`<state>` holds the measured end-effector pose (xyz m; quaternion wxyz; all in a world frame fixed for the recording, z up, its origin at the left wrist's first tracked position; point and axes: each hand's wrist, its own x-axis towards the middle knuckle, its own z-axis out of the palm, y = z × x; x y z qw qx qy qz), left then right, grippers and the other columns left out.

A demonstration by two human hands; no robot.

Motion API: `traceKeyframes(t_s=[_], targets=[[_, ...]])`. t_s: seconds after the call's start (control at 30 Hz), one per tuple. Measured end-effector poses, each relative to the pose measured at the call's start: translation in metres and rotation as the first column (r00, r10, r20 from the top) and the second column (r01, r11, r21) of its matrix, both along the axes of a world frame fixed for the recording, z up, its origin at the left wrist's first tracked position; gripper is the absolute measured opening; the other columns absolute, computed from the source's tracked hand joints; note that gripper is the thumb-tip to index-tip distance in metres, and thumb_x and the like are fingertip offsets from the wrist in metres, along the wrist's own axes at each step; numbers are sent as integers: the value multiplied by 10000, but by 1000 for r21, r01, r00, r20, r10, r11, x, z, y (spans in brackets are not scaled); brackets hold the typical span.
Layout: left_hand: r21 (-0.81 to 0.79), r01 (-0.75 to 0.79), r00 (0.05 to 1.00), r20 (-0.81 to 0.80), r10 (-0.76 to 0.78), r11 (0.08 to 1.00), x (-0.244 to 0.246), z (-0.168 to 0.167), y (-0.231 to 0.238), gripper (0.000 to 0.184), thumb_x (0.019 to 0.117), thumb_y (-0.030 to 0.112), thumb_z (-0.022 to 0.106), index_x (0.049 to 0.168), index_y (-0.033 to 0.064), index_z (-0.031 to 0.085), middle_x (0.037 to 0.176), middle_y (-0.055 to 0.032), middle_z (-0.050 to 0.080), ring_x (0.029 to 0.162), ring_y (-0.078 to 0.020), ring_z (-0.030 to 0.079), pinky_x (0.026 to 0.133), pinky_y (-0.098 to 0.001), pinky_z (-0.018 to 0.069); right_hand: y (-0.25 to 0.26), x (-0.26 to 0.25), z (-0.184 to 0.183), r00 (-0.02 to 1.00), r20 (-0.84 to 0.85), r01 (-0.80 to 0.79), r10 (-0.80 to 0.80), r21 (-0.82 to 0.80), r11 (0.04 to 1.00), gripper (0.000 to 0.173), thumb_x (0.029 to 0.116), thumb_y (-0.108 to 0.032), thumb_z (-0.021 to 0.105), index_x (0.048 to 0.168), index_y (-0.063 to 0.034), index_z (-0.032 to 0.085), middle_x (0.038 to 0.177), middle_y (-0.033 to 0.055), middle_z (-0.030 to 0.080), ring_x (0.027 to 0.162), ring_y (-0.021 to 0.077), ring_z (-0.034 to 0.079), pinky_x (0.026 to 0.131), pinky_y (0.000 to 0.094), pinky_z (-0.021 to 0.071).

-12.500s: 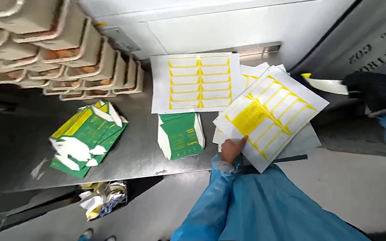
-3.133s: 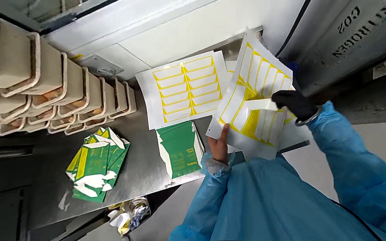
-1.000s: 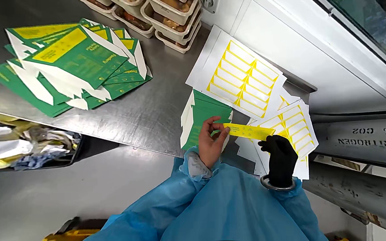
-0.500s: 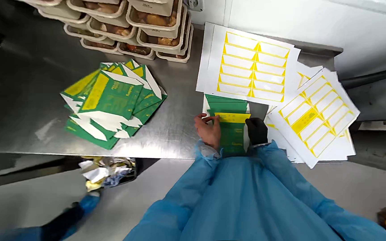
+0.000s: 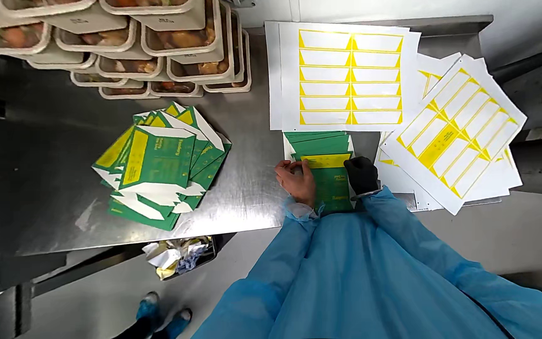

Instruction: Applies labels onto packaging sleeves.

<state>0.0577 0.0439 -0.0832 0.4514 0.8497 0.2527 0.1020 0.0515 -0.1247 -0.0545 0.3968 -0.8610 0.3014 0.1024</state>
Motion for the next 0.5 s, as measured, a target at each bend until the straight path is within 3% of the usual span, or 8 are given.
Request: traceKeyframes(t_s=[0.07,0.3,0.4,0.5], targets=[[17,-22,998,53,21,1000,4,-4,-2,514,877,228,801,1237,86,462,963,-22,744,956,-199,655,886,-417,494,0,1,1,1000,-5,-7,7,-1,1000,284,955,-352,679,977,-77,744,1018,129,701,959,308,671,829,554,532],[94,-20,998,53,15,995,5,1,-6,470,889,231,799,1192,77,475,977,-42,710,995,-222,618,878,-393,486,4,3,-1,999,-5,-37,37,-53,998,284,953,-341,678,984,-63,728,1021,138,690,930,316,669,800,551,540],[101,-31,997,68,24,994,4,4,-7,538,868,212,827,1226,67,454,985,-52,726,1005,-224,641,891,-387,508,4,7,8,997,-64,-55,51,-50,997,294,944,-330,690,1009,-45,724,1028,158,688,958,336,670,830,567,543],[84,-91,995,48,87,992,6,9,-8,634,840,219,862,1280,51,437,999,-79,728,1003,-240,643,900,-394,506,-2,13,12,995,-90,-53,48,-54,997,365,903,-407,748,943,-46,708,976,159,687,928,343,667,797,571,532]])
